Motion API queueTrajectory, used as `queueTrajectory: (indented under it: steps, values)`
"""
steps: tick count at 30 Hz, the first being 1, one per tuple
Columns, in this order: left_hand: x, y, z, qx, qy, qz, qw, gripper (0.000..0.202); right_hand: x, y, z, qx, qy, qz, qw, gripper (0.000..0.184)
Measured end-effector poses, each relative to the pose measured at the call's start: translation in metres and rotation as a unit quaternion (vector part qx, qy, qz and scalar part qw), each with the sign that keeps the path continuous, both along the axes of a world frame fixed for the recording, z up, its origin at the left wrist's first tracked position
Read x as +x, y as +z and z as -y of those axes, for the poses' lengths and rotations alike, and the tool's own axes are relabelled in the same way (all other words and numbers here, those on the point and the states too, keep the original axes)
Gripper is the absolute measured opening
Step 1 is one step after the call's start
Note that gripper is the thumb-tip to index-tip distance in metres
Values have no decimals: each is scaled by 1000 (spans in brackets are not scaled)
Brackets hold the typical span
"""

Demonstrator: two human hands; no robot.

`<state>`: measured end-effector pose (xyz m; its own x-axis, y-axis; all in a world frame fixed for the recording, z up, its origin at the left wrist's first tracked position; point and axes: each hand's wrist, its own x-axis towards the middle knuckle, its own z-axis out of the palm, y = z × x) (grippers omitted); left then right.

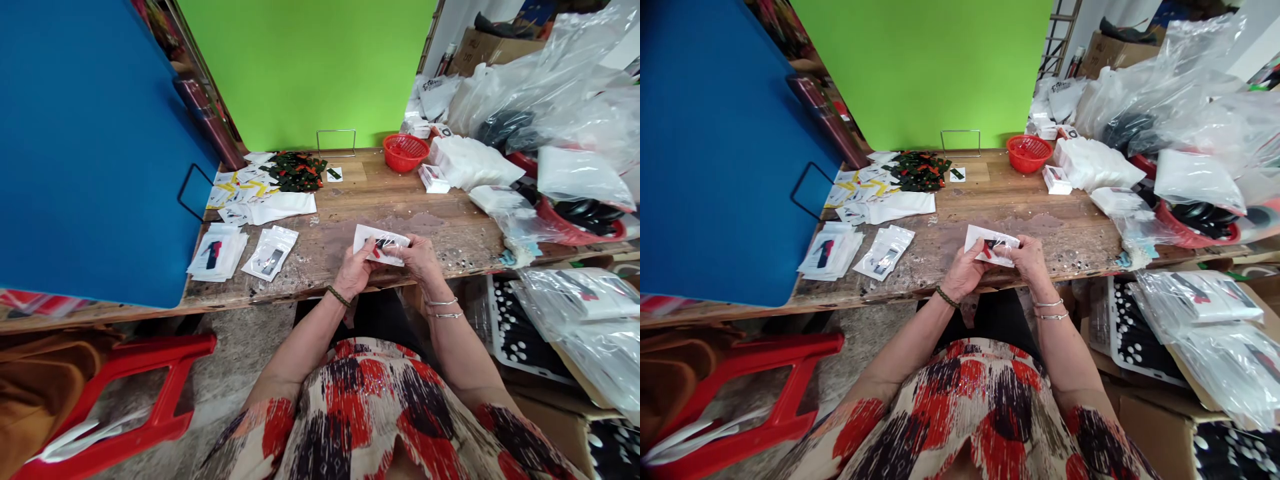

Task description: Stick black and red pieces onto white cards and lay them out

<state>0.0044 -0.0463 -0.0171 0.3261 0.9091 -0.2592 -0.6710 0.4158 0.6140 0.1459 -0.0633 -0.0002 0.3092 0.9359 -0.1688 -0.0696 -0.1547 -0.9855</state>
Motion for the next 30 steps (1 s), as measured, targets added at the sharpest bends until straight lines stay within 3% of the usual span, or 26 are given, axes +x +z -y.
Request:
queueTrajectory:
  steps: [11, 20, 30]
  values:
    - [5, -2, -3, -32, 78, -17, 996, 39, 17, 12, 14, 0, 145, -81, 986, 42]
    - [6, -4, 10, 29, 35, -39, 998, 52, 13, -13, 7, 40, -11, -28, 999, 47]
    - [-3, -2, 9, 41, -14, -49, 998, 52, 16, 4, 10, 53, 56, -43, 996, 45]
